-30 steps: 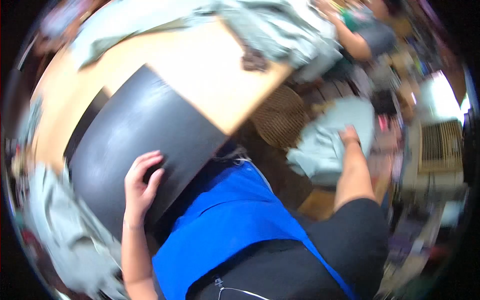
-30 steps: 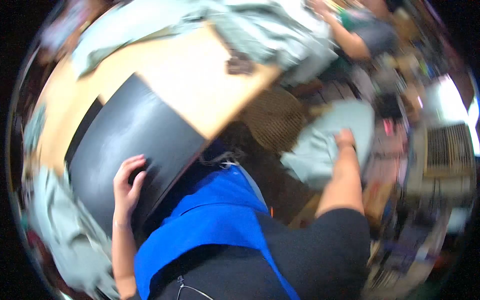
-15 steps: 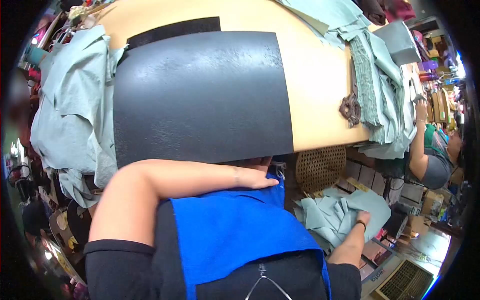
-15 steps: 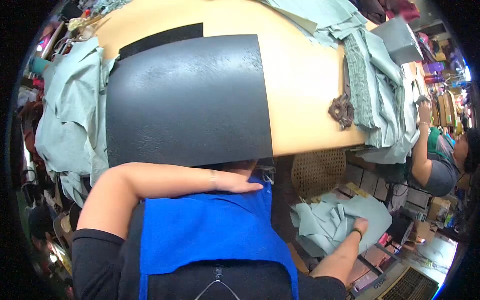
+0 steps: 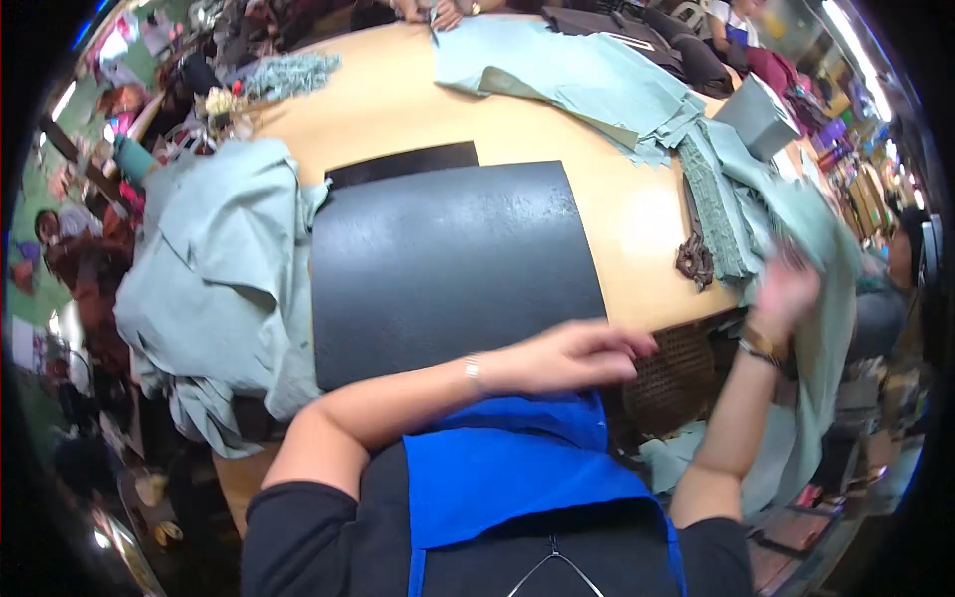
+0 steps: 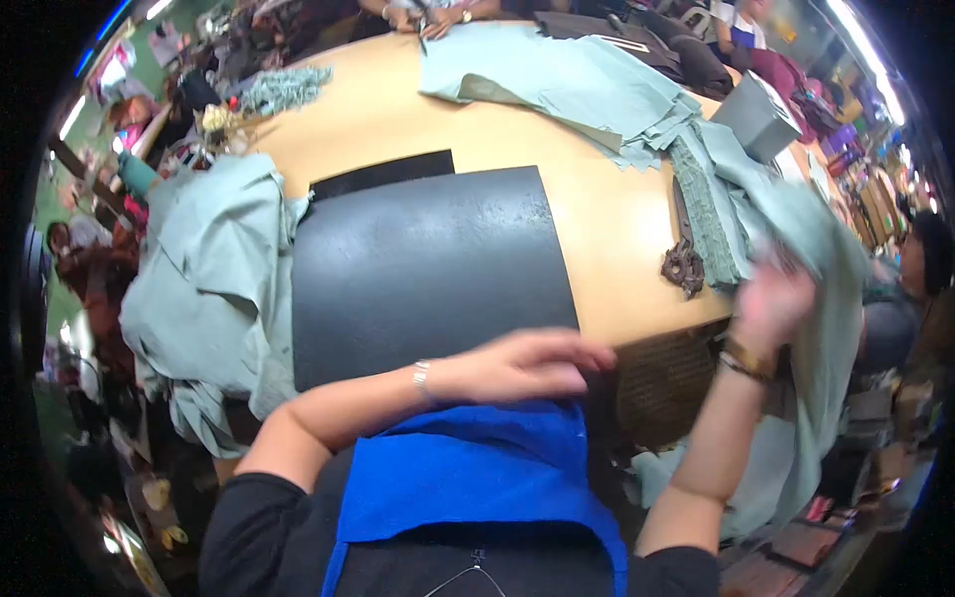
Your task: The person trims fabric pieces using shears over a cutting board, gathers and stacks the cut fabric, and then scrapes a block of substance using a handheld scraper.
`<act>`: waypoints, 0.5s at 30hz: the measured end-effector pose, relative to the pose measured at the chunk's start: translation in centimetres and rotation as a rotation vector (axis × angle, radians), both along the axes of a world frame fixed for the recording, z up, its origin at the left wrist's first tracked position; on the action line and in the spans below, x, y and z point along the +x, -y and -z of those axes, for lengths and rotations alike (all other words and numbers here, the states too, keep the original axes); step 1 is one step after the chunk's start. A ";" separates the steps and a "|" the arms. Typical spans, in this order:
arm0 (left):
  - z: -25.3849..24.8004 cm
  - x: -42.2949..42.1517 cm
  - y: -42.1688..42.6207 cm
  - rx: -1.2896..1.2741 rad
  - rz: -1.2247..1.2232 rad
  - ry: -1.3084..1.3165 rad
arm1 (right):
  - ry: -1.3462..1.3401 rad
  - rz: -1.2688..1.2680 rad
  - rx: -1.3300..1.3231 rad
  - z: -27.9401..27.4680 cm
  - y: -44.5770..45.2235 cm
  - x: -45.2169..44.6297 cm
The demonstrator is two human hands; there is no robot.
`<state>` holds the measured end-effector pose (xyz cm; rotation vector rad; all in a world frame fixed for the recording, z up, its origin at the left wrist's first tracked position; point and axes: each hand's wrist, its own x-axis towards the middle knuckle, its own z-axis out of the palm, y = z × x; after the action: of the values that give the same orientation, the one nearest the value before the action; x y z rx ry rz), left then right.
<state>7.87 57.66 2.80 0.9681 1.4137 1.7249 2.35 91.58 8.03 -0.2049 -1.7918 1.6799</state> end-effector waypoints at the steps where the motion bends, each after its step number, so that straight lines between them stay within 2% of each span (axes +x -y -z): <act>1: -0.1 -0.3 2.3 0.032 -0.184 0.214 | -0.259 -0.378 -0.730 -0.2 5.9 -2.7; 2: 0.1 -0.7 4.6 0.064 -0.374 0.425 | -0.204 -0.795 -0.750 3.1 8.6 -4.8; 3: 0.5 -0.9 7.0 0.120 -0.499 0.534 | -0.084 -1.088 -0.754 1.1 16.3 -3.0; 4: 1.1 -1.2 9.5 0.184 -0.631 0.644 | 0.020 -1.273 -0.769 3.2 19.9 -3.0; 6: 2.9 -0.9 14.7 0.528 -0.579 0.823 | 0.199 -1.416 -0.593 3.1 26.3 -0.6; 7: 3.6 -0.7 16.4 0.546 -0.741 0.706 | 0.347 -1.494 -0.556 3.6 27.6 0.1; 8: 4.0 -0.3 17.6 0.564 -0.900 0.586 | 0.285 -1.513 -0.412 5.2 28.9 0.3; 9: 2.0 0.9 17.7 0.484 -1.066 0.525 | 0.275 -1.519 -0.296 6.3 29.3 0.7; 10: 2.4 1.0 18.5 0.484 -1.066 0.561 | 0.271 -1.520 -0.182 7.2 29.3 1.1; 12: 5.7 1.1 21.5 0.654 -0.929 0.710 | 0.299 -1.433 0.069 8.7 28.2 2.1; 13: 6.7 1.6 22.1 0.520 -1.026 0.700 | 0.275 -1.311 0.242 9.0 27.5 2.7; 15: 6.5 2.5 22.1 0.235 -1.198 0.665 | 0.221 -1.187 0.339 9.8 25.7 3.4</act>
<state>10.35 35.54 -3.72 -0.5568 1.3783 2.7068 5.75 65.93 -1.73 1.0537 -2.5539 2.0424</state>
